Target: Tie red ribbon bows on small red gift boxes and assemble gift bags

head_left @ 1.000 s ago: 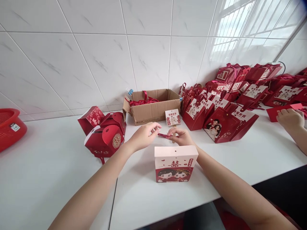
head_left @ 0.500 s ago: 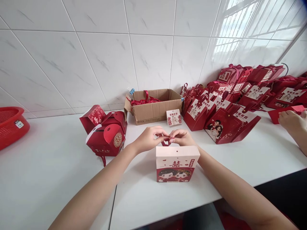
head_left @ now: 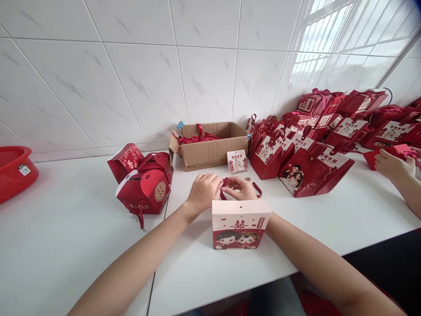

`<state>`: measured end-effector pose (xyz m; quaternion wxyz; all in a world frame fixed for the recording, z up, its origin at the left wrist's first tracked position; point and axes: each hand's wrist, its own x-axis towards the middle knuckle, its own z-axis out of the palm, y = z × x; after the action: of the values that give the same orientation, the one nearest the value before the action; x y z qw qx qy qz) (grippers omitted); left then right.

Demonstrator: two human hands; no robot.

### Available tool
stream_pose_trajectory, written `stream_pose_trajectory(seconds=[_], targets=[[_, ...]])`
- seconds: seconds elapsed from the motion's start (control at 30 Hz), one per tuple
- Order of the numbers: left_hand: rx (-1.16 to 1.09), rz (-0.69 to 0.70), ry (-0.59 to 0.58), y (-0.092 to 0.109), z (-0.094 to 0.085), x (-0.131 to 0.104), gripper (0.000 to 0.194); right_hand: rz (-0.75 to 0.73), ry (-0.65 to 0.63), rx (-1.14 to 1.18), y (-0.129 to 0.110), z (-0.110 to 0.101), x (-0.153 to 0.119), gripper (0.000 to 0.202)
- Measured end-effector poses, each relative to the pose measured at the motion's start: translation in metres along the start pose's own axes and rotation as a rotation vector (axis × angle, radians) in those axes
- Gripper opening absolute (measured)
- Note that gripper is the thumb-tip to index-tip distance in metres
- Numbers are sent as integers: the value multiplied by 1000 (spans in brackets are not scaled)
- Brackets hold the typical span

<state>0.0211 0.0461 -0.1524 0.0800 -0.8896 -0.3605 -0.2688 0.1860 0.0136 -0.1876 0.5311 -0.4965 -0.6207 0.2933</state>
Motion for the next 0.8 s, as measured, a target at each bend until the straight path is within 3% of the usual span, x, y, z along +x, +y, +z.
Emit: stream_pose_trajectory(seconds=[0.1, 0.3, 0.53, 0.8], targets=[[2, -6, 14, -2, 8, -3, 17, -43, -7, -54, -3, -1, -1, 20], [-18, -62, 79, 0, 23, -9, 17, -89, -44, -180, -11, -1, -2, 17], [-30, -111, 134, 9, 34, -14, 16, -50, -104, -169, -7, 2, -1, 26], [-42, -100, 102, 9, 32, -12, 23, -86, -82, -245, -3, 1, 2, 39]])
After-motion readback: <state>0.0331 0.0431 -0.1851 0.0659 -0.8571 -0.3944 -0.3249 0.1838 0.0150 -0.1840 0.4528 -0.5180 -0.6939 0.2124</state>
